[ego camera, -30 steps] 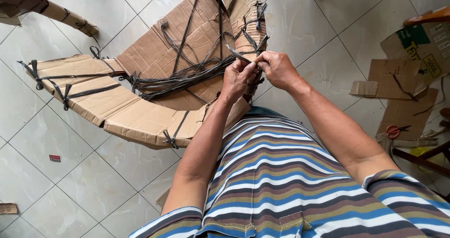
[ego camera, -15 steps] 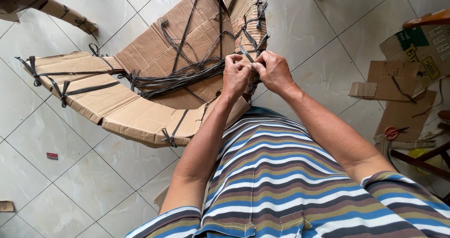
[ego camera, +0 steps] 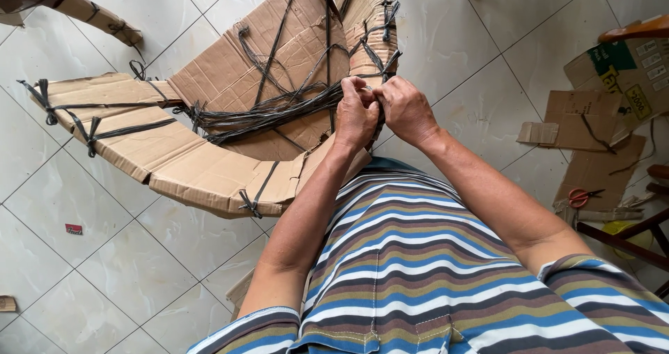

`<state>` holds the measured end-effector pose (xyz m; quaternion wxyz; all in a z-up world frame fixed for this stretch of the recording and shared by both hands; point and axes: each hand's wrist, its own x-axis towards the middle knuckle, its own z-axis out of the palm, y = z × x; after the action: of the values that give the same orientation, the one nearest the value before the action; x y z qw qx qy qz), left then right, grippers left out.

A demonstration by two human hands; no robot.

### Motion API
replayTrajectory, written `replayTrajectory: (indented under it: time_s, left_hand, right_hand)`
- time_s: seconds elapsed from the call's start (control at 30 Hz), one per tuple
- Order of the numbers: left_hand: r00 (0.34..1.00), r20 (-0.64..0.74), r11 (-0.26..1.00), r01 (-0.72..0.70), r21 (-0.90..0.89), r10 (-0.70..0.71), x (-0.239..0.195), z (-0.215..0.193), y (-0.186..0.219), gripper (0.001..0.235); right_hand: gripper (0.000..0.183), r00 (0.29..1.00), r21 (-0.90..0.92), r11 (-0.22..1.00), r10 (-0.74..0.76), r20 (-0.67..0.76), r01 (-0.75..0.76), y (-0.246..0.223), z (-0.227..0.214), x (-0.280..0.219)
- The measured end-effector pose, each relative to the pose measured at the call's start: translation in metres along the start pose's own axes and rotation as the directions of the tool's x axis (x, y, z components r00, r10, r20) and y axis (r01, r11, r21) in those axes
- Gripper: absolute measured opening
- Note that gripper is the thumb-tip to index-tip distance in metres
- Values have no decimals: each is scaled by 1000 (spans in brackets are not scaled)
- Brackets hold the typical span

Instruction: Tying black plastic straps around cardboard pieces to secure them as protective layers on a larger structure

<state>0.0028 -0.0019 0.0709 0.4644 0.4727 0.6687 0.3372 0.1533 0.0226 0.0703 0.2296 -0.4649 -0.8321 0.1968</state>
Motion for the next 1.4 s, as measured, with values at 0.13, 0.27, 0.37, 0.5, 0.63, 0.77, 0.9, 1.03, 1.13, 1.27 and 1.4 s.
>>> replayTrajectory:
  time_s: [0.13, 0.27, 0.37, 0.5, 0.63, 0.77, 0.9, 1.03, 1.13, 1.27, 1.4]
  left_hand:
    - [1000, 3, 1000, -6, -7, 6, -1, 0, 3, 48]
    - [998, -1, 996, -61, 67, 62, -3, 0, 6, 47]
    - [992, 19, 983, -124, 139, 123, -1, -2, 4, 45]
    - [973, 65, 952, -231, 202, 222, 10, 1, -18, 46]
    - [962, 66, 951, -273, 142, 266, 13, 0, -27, 39]
    - [876, -106, 867, -437, 239, 470, 11, 9, -46, 11]
    - [806, -190, 807, -481, 343, 561, -4, 10, -40, 12]
    - [784, -174, 773, -501, 389, 596, -6, 12, -42, 16]
    - [758, -145, 712, -502, 491, 635, 0, 19, -54, 15]
    - [764, -89, 670, -497, 551, 640, 4, 18, -57, 13]
    - [759, -55, 671, -537, 511, 649, 5, 8, -42, 12]
  right_hand:
    - [7, 997, -71, 995, -63, 45, 66, 11, 7, -4]
    - [9, 989, -213, 967, -119, 93, 137, 8, 2, -1]
    - [9, 986, -234, 964, -91, 141, 122, -11, -17, 8]
    - [12, 954, -31, 998, 63, 294, -57, 4, -16, 8]
    - [9, 869, 193, 920, 229, 439, -340, 15, -18, 20]
    - [10, 782, 351, 732, 391, 485, -584, 21, -10, 12]
    - [12, 763, 449, 628, 426, 486, -636, -2, -26, 20]
    - [12, 754, 450, 614, 436, 491, -648, 4, -22, 18]
    - [12, 754, 463, 602, 442, 485, -651, 1, -25, 20]
    - [9, 770, 428, 647, 451, 452, -630, 0, -26, 21]
    - [6, 808, 384, 718, 449, 382, -580, 2, -23, 21]
